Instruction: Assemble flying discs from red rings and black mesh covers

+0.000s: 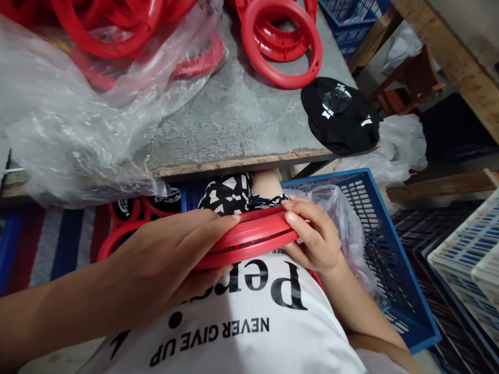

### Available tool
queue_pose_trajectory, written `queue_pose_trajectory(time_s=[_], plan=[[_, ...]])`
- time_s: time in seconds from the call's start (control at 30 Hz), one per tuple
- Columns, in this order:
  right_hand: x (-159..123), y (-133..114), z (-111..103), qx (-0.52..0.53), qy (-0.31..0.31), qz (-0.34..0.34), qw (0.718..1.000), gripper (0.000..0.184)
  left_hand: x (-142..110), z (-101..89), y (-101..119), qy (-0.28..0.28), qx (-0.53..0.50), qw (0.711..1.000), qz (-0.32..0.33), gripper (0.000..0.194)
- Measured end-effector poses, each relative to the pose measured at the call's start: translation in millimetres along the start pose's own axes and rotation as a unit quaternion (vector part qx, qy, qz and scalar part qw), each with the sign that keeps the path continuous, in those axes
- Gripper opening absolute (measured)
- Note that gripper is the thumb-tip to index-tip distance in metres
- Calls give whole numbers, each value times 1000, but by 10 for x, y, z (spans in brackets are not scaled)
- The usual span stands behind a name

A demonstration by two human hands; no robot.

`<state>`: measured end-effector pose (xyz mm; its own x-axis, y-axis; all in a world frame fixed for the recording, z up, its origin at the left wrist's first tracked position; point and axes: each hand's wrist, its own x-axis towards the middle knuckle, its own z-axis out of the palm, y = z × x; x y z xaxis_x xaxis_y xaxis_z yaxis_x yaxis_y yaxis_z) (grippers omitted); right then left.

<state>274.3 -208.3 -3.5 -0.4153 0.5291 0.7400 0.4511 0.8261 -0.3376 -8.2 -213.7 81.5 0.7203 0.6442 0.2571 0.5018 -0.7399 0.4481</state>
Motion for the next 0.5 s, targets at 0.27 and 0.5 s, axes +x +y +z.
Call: queue_pose_trajectory(time_s=[0.27, 0.5], plan=[[-21, 31, 0, 2, 5, 15, 1000, 63, 7, 5, -16, -33, -50, 997, -52, 30], [-43, 40, 6, -14, 3, 22, 1000, 64, 19, -25, -27, -47, -31, 998, -31, 27]])
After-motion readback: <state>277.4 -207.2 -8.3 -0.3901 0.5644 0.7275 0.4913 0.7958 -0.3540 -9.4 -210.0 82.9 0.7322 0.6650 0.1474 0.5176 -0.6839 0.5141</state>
